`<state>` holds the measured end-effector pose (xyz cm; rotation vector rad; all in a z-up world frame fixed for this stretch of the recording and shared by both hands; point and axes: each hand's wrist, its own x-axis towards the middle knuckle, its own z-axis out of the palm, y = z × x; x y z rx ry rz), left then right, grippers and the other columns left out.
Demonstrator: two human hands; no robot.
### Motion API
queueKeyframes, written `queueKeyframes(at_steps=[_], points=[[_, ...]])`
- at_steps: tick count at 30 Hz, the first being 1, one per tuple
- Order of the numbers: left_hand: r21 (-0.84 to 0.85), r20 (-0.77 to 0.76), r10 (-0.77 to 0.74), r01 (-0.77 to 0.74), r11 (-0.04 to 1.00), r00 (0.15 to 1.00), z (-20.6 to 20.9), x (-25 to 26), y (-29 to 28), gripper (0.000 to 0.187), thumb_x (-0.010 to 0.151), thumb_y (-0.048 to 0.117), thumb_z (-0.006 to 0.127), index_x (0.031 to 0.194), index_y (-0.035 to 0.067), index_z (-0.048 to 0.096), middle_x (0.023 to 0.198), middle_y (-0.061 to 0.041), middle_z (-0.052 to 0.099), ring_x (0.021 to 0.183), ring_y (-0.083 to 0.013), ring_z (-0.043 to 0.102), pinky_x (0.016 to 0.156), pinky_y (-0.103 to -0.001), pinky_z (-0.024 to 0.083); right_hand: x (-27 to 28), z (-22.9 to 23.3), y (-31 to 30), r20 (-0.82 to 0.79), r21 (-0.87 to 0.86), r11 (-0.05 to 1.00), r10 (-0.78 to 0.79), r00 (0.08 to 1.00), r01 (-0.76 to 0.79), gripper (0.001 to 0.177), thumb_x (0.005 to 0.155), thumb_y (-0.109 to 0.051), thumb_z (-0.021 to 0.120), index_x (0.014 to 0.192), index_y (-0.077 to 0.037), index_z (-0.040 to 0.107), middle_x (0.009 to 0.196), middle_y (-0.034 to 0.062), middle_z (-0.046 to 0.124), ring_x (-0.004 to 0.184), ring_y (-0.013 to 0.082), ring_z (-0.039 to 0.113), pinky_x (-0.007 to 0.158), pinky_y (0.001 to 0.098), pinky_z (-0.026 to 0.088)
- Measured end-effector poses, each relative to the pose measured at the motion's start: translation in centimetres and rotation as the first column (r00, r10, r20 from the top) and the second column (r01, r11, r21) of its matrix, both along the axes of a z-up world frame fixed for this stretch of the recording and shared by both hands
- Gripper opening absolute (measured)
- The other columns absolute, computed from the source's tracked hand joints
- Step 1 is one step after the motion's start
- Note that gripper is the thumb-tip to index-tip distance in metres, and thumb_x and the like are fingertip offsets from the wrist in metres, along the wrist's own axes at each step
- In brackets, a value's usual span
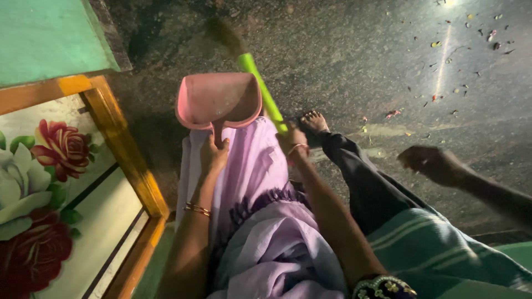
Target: The person sweeps scattered debris on a tiled floor using a green broom and a pink dustpan. They gather the debris into a pile and sweep it into the dustpan.
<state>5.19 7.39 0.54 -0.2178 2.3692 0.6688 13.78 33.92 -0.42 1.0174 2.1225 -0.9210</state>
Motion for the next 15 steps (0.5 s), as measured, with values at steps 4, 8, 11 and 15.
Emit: queueKeyframes(at_steps=[4,8,11,15], points=[[-0.016,0.003,0.027,-0.027,1.0,1.0,1.3,0.6,-0.9,0.046,0.089,0.04,0.071,0.11,0.0,0.064,0.101,-0.024,0.072,0.097,-0.045,0.069,0.084,-0.052,0.052,3.8,-2.7,4.6,-0.384,0.088,0.928,-0.304,0.872,0.362,0.045,0.075,-0.03,0.08,0.115,-0.013,0.066,0.101,0.0104,0.075,0.087,0.0275,0.073,0.075,0.0411,0.059],[-0.02,-0.029,0.008,-0.009,1.0,1.0,0.9,1.0,-2.2,0.045,0.088,0.039,0.073,0.108,-0.001,0.064,0.099,-0.025,0.071,0.095,-0.0463,0.067,0.082,-0.053,0.051,6.0,-5.5,13.3,-0.146,0.297,0.872,-0.361,0.921,0.389,0.036,0.085,-0.028,0.083,0.115,-0.013,0.07,0.094,0.0115,0.071,0.08,0.0283,0.07,0.071,0.0458,0.057],[-0.022,-0.02,0.018,-0.019,1.0,1.0,0.7,1.3,-2.6,0.045,0.088,0.039,0.073,0.108,0.0,0.065,0.1,-0.025,0.071,0.096,-0.0462,0.067,0.082,-0.053,0.051,6.2,-4.9,16.7,-0.148,0.312,0.721,-0.606,0.782,0.618,0.053,0.078,-0.032,0.083,0.123,-0.015,0.061,0.095,0.0158,0.072,0.082,0.0335,0.072,0.072,0.0477,0.057],[-0.035,-0.037,-0.029,0.028,0.999,0.999,-0.1,1.6,-2.6,0.048,0.089,0.042,0.072,0.111,0.0,0.065,0.106,-0.025,0.071,0.099,-0.0462,0.067,0.085,-0.053,0.052,6.5,-2.6,13.6,-0.247,0.312,0.669,-0.628,0.738,0.675,0.051,0.086,-0.033,0.076,0.128,-0.014,0.054,0.1,0.0198,0.073,0.085,0.0376,0.073,0.072,0.0497,0.058]])
